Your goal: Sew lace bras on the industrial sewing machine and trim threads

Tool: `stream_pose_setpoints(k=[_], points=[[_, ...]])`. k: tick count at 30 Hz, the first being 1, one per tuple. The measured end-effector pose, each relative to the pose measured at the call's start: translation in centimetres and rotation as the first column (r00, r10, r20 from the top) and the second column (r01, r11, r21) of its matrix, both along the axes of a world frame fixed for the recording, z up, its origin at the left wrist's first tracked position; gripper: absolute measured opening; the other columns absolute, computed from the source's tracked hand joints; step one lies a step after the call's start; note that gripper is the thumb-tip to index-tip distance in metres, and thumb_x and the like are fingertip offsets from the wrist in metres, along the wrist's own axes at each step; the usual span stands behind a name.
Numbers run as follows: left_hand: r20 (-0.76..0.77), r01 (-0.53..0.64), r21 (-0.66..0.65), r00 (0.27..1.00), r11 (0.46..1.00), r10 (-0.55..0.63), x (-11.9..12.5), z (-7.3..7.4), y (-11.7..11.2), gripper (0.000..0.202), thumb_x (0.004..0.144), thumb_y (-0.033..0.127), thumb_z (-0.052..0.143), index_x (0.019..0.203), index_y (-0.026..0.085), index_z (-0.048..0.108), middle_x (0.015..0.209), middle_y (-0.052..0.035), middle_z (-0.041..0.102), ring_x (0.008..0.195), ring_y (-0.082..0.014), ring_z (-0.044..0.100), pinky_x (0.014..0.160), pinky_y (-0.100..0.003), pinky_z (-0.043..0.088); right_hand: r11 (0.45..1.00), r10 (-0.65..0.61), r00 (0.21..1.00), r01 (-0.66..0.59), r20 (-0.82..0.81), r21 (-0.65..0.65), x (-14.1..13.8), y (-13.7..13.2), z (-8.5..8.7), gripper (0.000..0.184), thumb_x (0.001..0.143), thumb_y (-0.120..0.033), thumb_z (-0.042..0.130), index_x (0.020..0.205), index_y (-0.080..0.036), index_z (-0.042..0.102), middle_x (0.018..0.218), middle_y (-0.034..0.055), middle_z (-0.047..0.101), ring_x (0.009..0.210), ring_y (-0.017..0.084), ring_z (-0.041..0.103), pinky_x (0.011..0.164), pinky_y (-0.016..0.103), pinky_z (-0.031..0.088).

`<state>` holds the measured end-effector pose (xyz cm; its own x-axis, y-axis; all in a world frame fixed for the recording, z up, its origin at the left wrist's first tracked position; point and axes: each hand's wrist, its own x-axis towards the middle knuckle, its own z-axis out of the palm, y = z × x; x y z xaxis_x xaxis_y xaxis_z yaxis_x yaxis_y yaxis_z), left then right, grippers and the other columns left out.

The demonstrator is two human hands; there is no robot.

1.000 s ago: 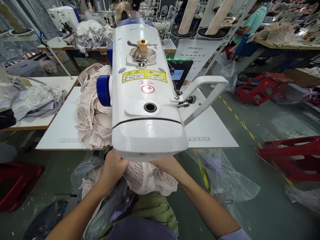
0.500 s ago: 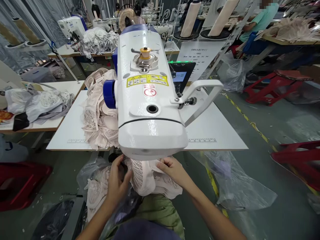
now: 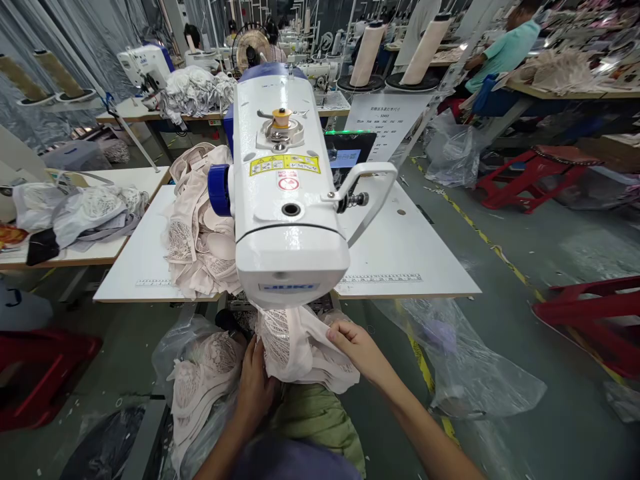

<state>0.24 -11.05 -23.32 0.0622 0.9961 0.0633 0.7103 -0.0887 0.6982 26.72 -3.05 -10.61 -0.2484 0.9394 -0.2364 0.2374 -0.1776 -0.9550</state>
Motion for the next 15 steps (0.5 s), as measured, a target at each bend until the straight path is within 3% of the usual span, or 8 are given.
stream_pose_setpoints(k=[2, 4, 6, 8, 10, 12, 15], points=[[-0.008, 0.024, -0.033, 1.0, 0.999, -0.024, -1.7, -0.6, 0.2, 0.079, 0.077, 0.006, 0.048, 0.154, 0.02, 0.035, 0.159, -0.018, 0.038, 0.148, -0.0348, 0.035, 0.117, -0.057, 0.037, 1.0, 0.01, 1.0, -0.01, 0.003, 0.009, 0.1, -0.2, 0.2, 0.054, 0.09, -0.071, 0.05, 0.068, -0.021, 0.05, 0.063, -0.0039, 0.039, 0.056, 0.012, 0.034, 0.054, 0.026, 0.029], [-0.019, 0.026, -0.036, 0.999, 0.999, -0.027, -4.0, -0.2, 0.7, 0.077, 0.078, 0.005, 0.046, 0.152, 0.022, 0.038, 0.155, -0.0158, 0.045, 0.144, -0.0335, 0.043, 0.116, -0.057, 0.039, 1.0, 0.015, 0.999, -0.016, 0.03, 0.026, 0.3, -0.3, 0.4, 0.053, 0.09, -0.069, 0.05, 0.07, -0.02, 0.053, 0.065, -0.0026, 0.043, 0.058, 0.013, 0.039, 0.055, 0.026, 0.032], [-0.056, 0.01, 0.017, 0.998, 1.0, -0.009, -6.0, 1.3, 1.4, 0.075, 0.08, 0.005, 0.045, 0.152, 0.025, 0.039, 0.152, -0.0133, 0.05, 0.143, -0.0324, 0.045, 0.117, -0.058, 0.038, 0.999, 0.017, 0.997, -0.02, 0.071, 0.048, 0.8, -0.4, 0.7, 0.052, 0.091, -0.067, 0.05, 0.069, -0.02, 0.053, 0.065, -0.0019, 0.045, 0.059, 0.014, 0.041, 0.055, 0.026, 0.033], [-0.141, -0.01, 0.122, 0.99, 0.992, 0.027, -6.8, 3.5, 2.2, 0.073, 0.083, 0.004, 0.044, 0.152, 0.026, 0.039, 0.153, -0.0124, 0.05, 0.148, -0.0328, 0.036, 0.12, -0.061, 0.03, 0.997, 0.014, 0.992, -0.023, 0.127, 0.07, 2.2, -0.6, 1.0, 0.051, 0.092, -0.065, 0.051, 0.067, -0.02, 0.052, 0.063, -0.0018, 0.046, 0.058, 0.014, 0.042, 0.054, 0.026, 0.033], [-0.23, -0.005, 0.22, 0.971, 0.976, 0.057, -6.0, 5.6, 2.8, 0.071, 0.084, 0.002, 0.045, 0.151, 0.025, 0.041, 0.155, -0.0128, 0.048, 0.153, -0.0336, 0.026, 0.121, -0.065, 0.022, 0.996, -0.026, 0.972, 0.005, 0.234, 0.092, 4.6, -1.1, 1.0, 0.048, 0.092, -0.061, 0.05, 0.065, -0.021, 0.051, 0.062, -0.0015, 0.047, 0.057, 0.014, 0.043, 0.053, 0.027, 0.033], [-0.283, 0.043, 0.256, 0.959, 0.966, 0.032, -3.6, 6.8, 3.1, 0.066, 0.086, 0.001, 0.044, 0.148, 0.026, 0.046, 0.155, -0.0127, 0.048, 0.154, -0.0332, 0.023, 0.122, -0.065, 0.018, 0.992, -0.105, 0.902, 0.064, 0.418, 0.112, 7.9, -1.7, 0.5, 0.046, 0.093, -0.057, 0.047, 0.063, -0.022, 0.047, 0.059, -0.0015, 0.046, 0.055, 0.015, 0.044, 0.054, 0.028, 0.033], [-0.298, 0.24, 0.155, 0.936, 0.958, -0.186, 0.9, 6.7, 3.0, 0.064, 0.086, 0.0, 0.045, 0.143, 0.027, 0.053, 0.154, -0.0128, 0.049, 0.151, -0.0323, 0.03, 0.122, -0.062, 0.021, 0.993, -0.115, 0.676, 0.097, 0.728, 0.066, 12.8, -2.7, -1.1, 0.045, 0.092, -0.056, 0.043, 0.061, -0.023, 0.046, 0.054, -0.0002, 0.048, 0.05, 0.017, 0.045, 0.051, 0.03, 0.03]])
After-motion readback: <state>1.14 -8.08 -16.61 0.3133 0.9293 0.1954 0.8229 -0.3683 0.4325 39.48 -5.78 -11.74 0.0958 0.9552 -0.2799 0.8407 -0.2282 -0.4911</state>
